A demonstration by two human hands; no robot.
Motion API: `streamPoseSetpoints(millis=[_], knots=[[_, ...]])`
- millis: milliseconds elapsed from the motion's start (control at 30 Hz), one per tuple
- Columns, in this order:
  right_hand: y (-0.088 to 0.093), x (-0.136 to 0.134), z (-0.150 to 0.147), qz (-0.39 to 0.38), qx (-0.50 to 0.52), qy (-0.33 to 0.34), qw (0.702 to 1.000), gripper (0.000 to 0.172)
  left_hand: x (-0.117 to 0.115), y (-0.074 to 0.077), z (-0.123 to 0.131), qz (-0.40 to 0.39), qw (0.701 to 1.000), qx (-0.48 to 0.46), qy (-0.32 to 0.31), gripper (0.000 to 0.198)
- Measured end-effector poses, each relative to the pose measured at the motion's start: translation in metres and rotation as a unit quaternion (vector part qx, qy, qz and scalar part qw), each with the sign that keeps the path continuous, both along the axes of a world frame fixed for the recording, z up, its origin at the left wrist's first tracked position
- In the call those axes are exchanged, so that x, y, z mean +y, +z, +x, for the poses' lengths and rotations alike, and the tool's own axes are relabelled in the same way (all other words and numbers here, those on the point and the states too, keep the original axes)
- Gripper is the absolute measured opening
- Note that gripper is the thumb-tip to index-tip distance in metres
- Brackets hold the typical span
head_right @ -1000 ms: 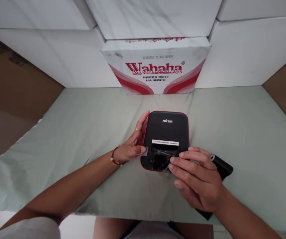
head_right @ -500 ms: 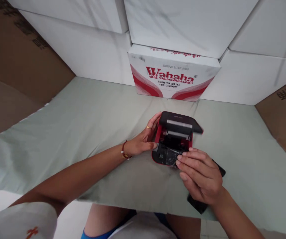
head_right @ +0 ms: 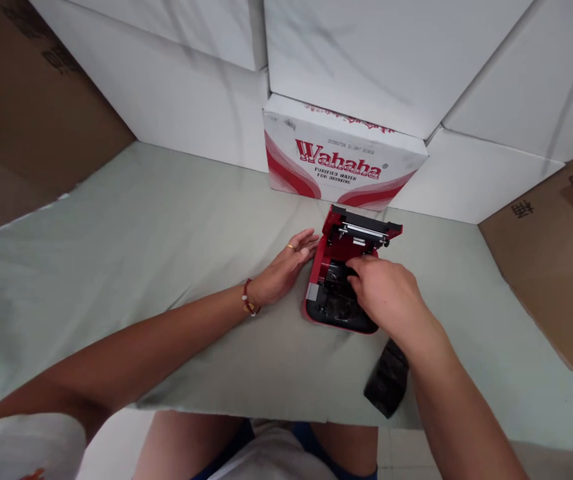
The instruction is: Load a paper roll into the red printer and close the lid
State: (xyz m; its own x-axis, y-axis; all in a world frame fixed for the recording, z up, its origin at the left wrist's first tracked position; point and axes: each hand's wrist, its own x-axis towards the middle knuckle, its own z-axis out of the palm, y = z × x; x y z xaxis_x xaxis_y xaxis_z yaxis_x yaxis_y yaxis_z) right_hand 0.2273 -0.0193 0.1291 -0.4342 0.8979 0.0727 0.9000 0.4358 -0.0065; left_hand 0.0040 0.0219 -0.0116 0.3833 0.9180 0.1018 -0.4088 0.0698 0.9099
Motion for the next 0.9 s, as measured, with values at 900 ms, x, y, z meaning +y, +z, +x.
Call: streamPoseSetpoints(millis=[900], knots=[[-0.002, -0.006, -0.030, -0.101, 0.094, -0.236, 0.962, 0.046, -0.002, 0.010, -0.002, -0.012, 1.000, 0.013, 0.004, 0.059]])
